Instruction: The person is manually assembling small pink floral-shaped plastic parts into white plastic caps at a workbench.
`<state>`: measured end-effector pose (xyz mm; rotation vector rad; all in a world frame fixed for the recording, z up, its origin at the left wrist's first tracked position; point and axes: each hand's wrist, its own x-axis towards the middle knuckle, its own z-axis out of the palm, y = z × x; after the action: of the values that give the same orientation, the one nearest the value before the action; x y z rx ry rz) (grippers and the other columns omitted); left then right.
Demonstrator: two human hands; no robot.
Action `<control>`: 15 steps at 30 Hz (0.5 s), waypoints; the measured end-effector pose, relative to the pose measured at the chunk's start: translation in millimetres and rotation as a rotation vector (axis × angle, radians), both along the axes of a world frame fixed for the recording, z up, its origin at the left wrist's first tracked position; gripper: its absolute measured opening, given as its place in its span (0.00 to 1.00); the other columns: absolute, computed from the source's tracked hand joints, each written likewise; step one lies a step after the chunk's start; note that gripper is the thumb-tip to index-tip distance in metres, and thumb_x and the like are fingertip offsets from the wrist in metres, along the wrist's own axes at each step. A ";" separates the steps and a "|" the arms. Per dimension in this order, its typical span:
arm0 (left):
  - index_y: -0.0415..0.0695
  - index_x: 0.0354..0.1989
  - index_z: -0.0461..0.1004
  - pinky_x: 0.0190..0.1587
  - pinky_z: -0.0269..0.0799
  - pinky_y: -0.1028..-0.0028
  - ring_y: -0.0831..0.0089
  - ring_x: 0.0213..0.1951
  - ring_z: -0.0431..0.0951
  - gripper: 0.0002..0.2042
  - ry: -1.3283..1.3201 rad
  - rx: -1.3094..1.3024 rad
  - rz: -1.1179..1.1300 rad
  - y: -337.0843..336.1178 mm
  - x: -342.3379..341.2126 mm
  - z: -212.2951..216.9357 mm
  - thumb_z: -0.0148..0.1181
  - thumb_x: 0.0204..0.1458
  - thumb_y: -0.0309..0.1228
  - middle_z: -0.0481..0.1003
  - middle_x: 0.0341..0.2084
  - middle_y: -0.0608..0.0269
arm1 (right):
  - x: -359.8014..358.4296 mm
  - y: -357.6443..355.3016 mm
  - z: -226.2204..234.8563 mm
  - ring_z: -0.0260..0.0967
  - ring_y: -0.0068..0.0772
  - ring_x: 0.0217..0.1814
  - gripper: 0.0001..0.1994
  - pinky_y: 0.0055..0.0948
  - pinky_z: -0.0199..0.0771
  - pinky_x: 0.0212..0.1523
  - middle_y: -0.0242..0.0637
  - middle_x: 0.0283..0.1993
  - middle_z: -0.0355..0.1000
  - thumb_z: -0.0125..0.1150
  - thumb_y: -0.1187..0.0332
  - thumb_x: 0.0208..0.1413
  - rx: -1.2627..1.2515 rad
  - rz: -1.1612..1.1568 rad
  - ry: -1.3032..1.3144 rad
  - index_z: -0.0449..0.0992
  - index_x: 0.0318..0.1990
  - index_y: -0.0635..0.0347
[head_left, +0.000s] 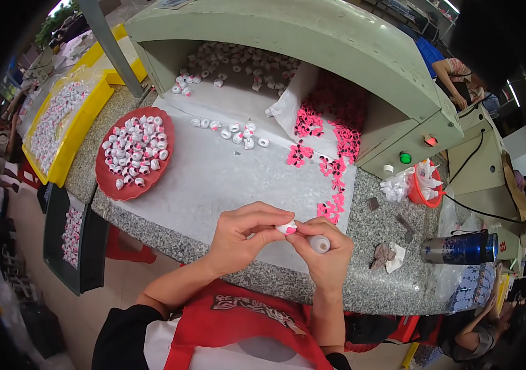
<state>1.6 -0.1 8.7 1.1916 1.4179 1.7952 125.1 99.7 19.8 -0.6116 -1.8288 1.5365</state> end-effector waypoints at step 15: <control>0.34 0.43 0.67 0.37 0.73 0.78 0.72 0.34 0.76 0.14 -0.591 -0.182 -0.102 1.3 0.5 1.6 0.55 0.45 0.18 0.74 0.29 0.56 | 0.8 5.8 -8.5 0.67 0.23 0.25 0.11 0.17 0.67 0.22 0.42 0.34 0.69 0.61 0.84 0.37 -0.104 0.080 0.152 0.73 0.32 0.66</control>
<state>2.1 1.2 10.3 0.5573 1.1149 1.7092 125.9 105.6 11.3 -0.4600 -1.6855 1.6915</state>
